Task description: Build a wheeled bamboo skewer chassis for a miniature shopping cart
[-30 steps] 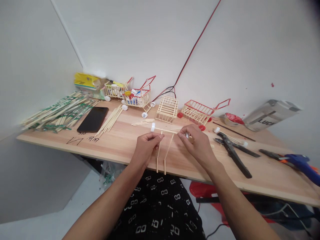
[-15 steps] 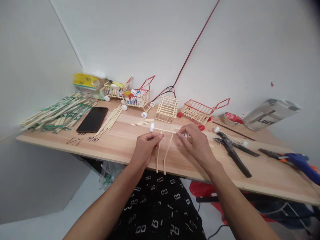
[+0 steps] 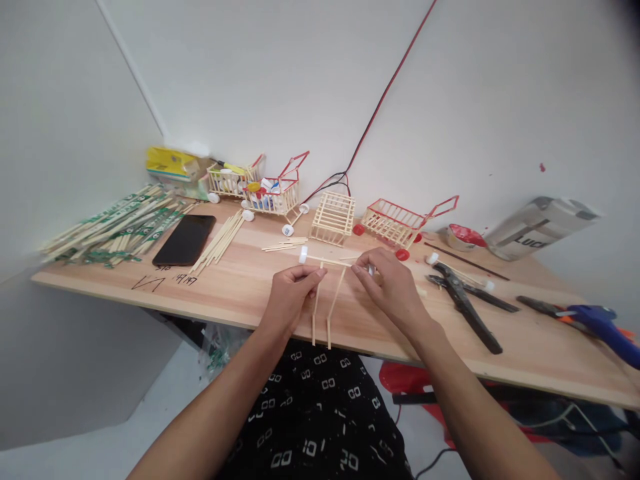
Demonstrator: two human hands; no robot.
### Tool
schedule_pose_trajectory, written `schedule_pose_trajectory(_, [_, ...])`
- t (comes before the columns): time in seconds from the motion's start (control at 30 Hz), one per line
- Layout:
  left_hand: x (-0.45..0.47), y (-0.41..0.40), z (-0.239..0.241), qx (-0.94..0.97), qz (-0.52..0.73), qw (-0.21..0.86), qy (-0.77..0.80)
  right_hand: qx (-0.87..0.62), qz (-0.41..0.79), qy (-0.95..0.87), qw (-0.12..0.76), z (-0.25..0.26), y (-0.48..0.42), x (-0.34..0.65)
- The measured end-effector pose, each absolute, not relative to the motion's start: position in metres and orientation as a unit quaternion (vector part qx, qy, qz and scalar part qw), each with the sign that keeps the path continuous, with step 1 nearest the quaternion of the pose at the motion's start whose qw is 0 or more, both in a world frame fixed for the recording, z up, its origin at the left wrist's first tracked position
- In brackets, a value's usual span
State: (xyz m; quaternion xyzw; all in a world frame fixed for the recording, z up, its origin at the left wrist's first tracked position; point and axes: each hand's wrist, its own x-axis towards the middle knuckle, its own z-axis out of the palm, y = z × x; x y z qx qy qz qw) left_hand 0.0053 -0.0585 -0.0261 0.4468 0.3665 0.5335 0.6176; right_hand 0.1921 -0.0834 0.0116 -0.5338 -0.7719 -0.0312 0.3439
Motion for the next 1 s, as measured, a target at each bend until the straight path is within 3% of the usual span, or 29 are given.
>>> schedule_pose_trajectory(1.0, [0.0054,-0.0577,-0.0276,0.444,0.536,0.622,0.360,-0.527,-0.023,-0.776,0.346,0.0130,-0.0829,0.1900])
